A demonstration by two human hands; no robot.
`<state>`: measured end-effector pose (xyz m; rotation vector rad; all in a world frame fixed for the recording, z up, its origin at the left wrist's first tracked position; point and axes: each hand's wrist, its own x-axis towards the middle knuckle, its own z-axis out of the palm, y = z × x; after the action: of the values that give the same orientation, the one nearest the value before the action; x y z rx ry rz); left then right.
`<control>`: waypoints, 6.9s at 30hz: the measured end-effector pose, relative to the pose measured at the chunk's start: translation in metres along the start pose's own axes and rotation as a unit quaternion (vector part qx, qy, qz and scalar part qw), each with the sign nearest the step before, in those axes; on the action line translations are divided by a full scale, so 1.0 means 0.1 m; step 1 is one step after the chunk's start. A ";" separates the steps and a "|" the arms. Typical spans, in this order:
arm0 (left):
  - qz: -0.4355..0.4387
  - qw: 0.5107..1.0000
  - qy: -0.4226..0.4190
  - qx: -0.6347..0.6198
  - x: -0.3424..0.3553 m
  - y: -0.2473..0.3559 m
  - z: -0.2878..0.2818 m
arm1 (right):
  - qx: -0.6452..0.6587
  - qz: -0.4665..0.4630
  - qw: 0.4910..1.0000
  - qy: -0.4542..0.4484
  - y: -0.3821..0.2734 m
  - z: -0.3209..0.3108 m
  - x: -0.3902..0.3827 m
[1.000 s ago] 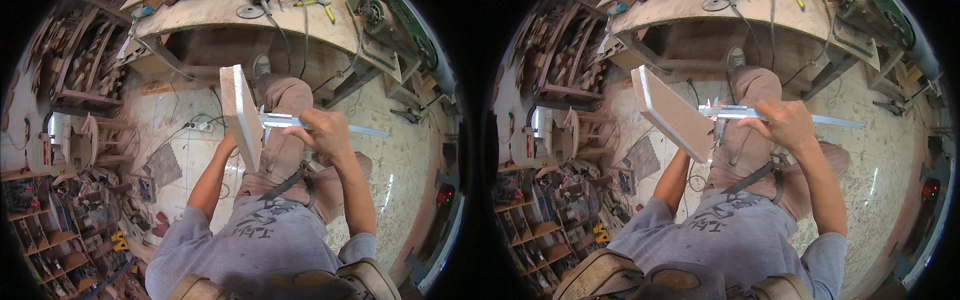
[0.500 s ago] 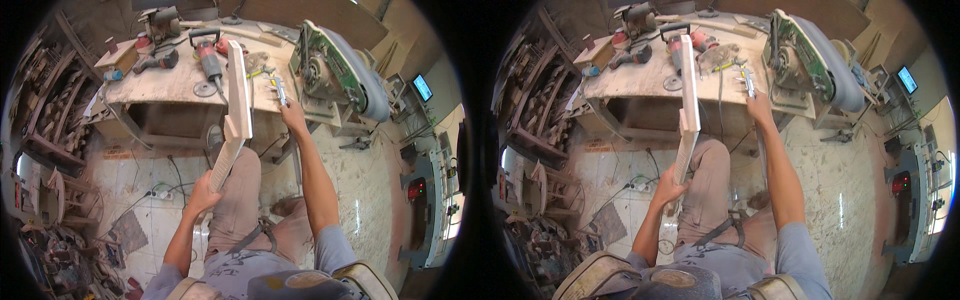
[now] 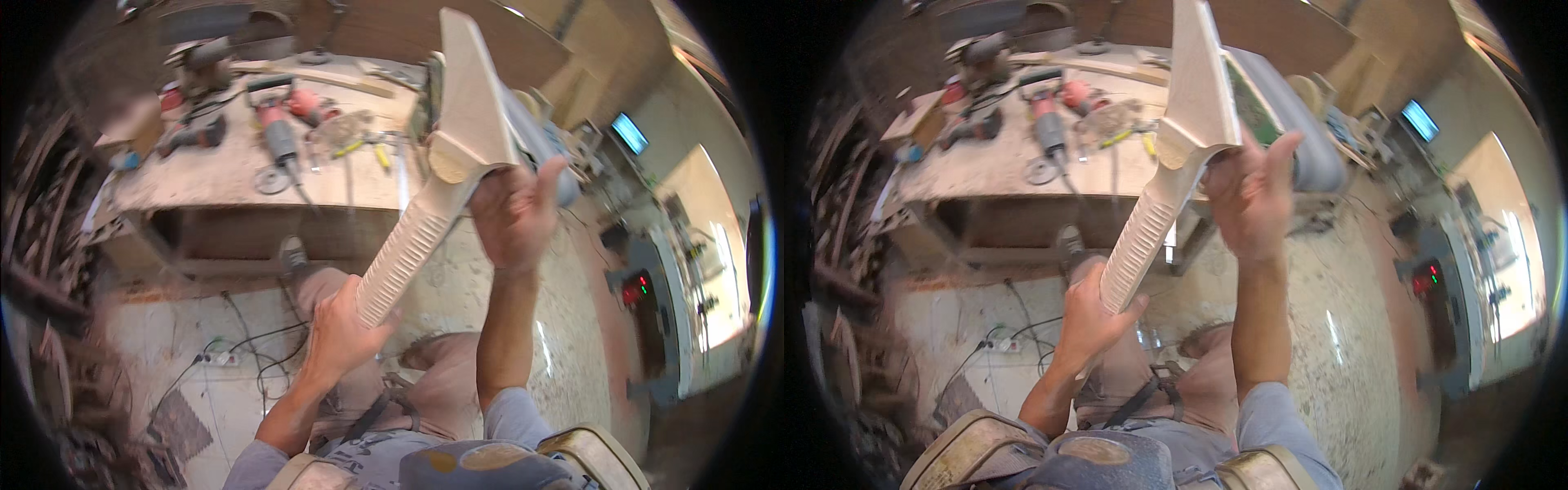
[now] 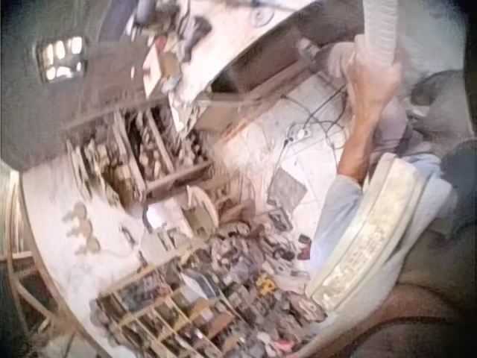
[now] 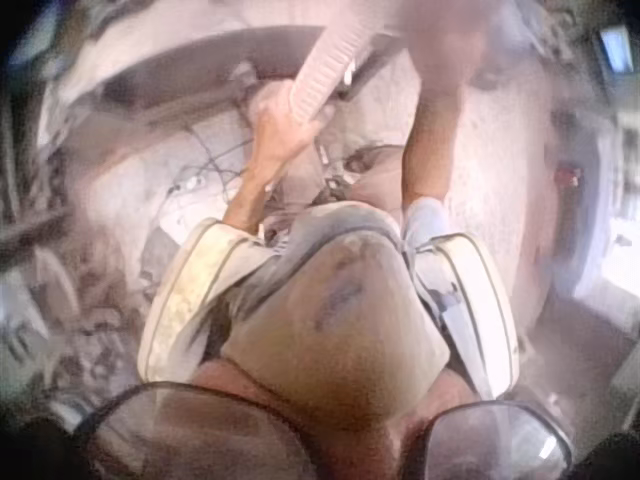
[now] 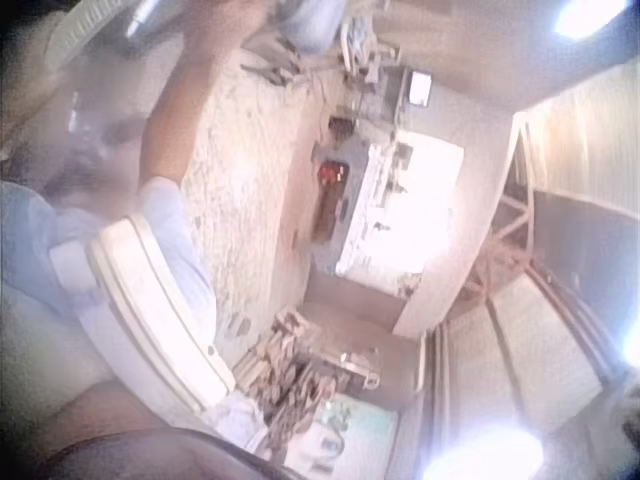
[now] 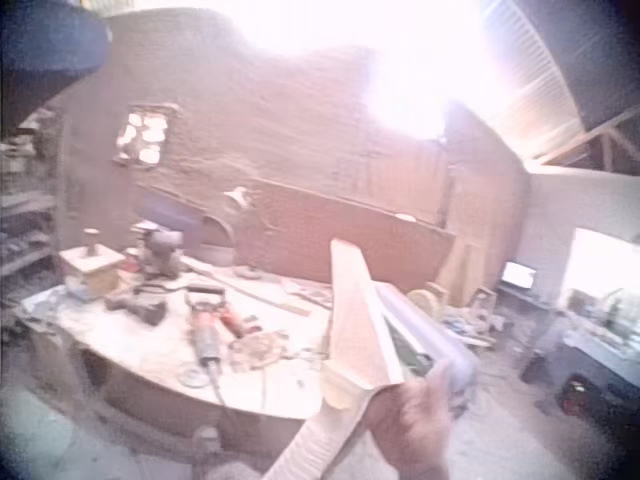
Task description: The person shapes a wooden guitar neck by pressing it against a running belt sander, turning it frequently to smooth the curves, and later measures the neck width with a caliper.
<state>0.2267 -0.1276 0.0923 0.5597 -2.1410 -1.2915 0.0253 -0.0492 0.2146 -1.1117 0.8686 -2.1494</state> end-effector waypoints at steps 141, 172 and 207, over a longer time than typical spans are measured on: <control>0.092 0.954 -0.066 -0.277 1.02 -0.04 2.77 | -0.311 -0.128 0.933 0.129 -1.58 -1.59 0.57; 0.040 0.840 -0.367 -0.398 1.40 -0.10 3.04 | -0.652 -0.237 0.631 0.347 -1.18 -1.27 0.61; 0.045 0.928 -0.154 -0.336 1.03 0.10 2.93 | -0.542 -0.215 0.778 0.232 -1.19 -1.28 0.69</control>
<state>-0.0447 0.0057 0.0195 -0.0344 -1.7415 -2.0239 -0.1392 0.0128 0.2812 -1.3563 2.5072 -2.2871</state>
